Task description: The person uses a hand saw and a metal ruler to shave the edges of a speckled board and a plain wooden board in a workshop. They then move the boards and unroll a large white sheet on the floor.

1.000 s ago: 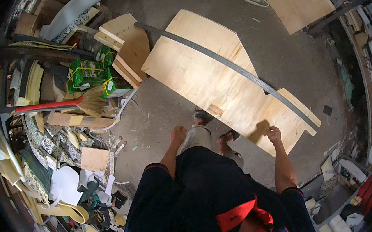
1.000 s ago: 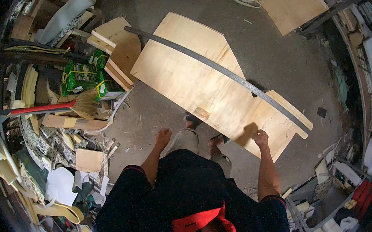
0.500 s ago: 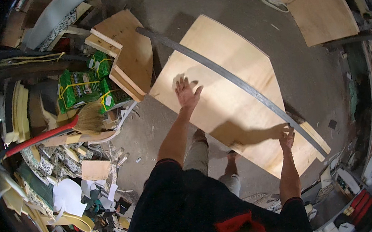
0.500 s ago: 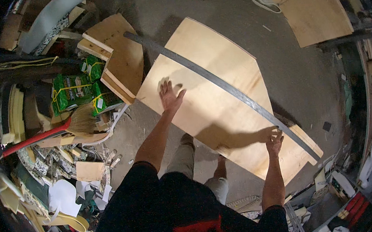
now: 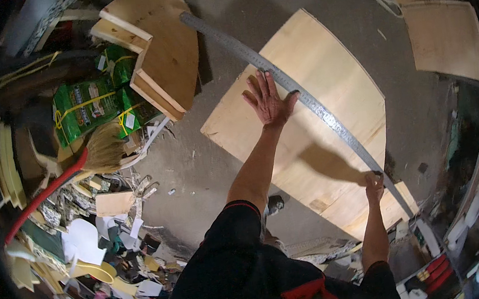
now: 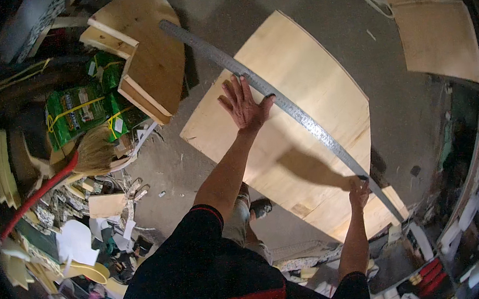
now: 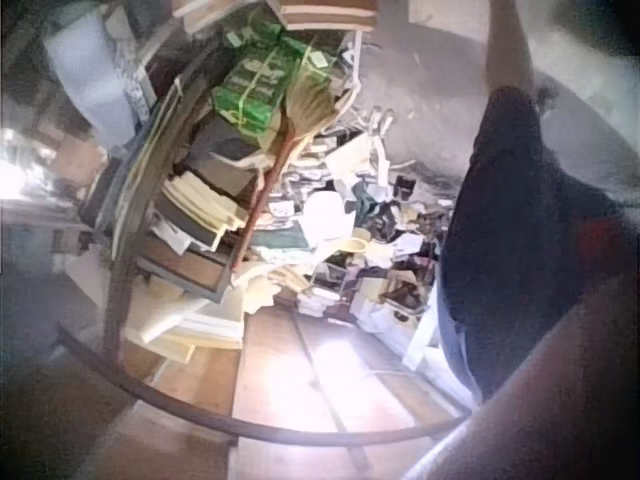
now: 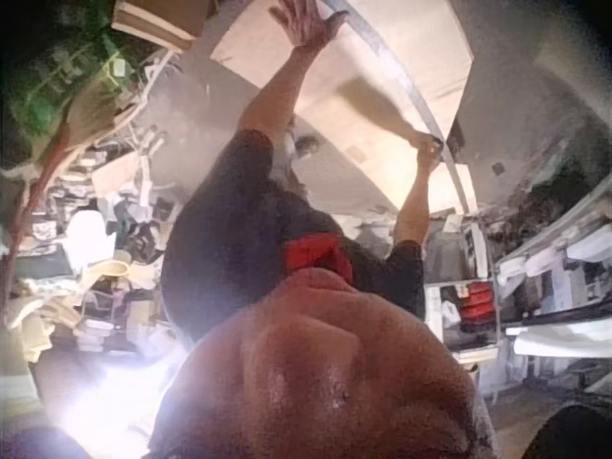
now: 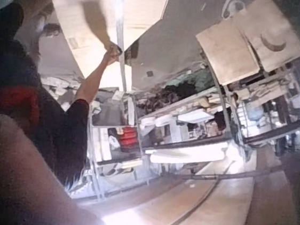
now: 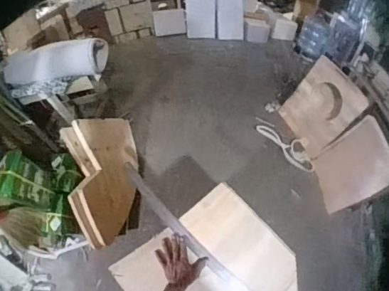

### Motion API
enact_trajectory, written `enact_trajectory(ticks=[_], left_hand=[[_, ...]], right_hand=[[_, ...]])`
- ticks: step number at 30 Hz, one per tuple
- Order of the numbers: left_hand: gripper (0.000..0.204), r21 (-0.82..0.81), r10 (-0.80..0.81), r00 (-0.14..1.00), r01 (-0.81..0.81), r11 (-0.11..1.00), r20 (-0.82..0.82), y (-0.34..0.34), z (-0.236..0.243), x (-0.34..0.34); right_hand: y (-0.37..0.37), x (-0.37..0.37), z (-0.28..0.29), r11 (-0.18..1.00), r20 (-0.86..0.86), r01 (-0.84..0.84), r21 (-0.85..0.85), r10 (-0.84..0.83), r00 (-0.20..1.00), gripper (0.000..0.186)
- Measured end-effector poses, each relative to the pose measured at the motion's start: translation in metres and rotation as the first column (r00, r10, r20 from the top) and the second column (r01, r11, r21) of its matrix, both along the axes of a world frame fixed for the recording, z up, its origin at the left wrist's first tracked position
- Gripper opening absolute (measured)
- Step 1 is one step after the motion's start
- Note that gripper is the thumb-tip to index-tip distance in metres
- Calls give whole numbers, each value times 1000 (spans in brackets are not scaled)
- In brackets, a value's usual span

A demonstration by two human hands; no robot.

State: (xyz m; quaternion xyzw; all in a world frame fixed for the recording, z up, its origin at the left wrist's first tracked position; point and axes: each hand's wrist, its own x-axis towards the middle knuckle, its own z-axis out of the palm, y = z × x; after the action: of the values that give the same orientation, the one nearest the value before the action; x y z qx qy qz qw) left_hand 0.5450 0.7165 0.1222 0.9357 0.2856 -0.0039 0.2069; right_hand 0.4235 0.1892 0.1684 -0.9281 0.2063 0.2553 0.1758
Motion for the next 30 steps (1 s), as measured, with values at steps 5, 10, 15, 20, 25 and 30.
enact_trajectory(ticks=[5, 10, 15, 20, 25, 30], left_hand=[[117, 223, -10, 965, -51, 973, 263, -1, -38, 1], [115, 277, 59, 998, -54, 959, -12, 0, -30, 19], [120, 242, -95, 993, 111, 964, -74, 10, -17, 28], [120, 290, -150, 989, 141, 947, 8, 8, -21, 30], [120, 287, -140, 989, 146, 947, -41, 10, -20, 28], [118, 333, -147, 989, 141, 933, -7, 11, -24, 26]], right_hand=[[16, -9, -11, 964, -61, -252, -82, 248, 967, 33], [40, -10, -27, 945, -126, 108, -310, -153, 980, 76], [72, 3, 1, 886, 27, 369, -281, -377, 926, 111], [75, 9, 22, 874, 86, 328, -359, -319, 944, 107], [83, 4, 9, 851, 199, 418, -319, -371, 907, 101], [84, 10, 5, 839, 228, 426, -338, -366, 902, 99]])
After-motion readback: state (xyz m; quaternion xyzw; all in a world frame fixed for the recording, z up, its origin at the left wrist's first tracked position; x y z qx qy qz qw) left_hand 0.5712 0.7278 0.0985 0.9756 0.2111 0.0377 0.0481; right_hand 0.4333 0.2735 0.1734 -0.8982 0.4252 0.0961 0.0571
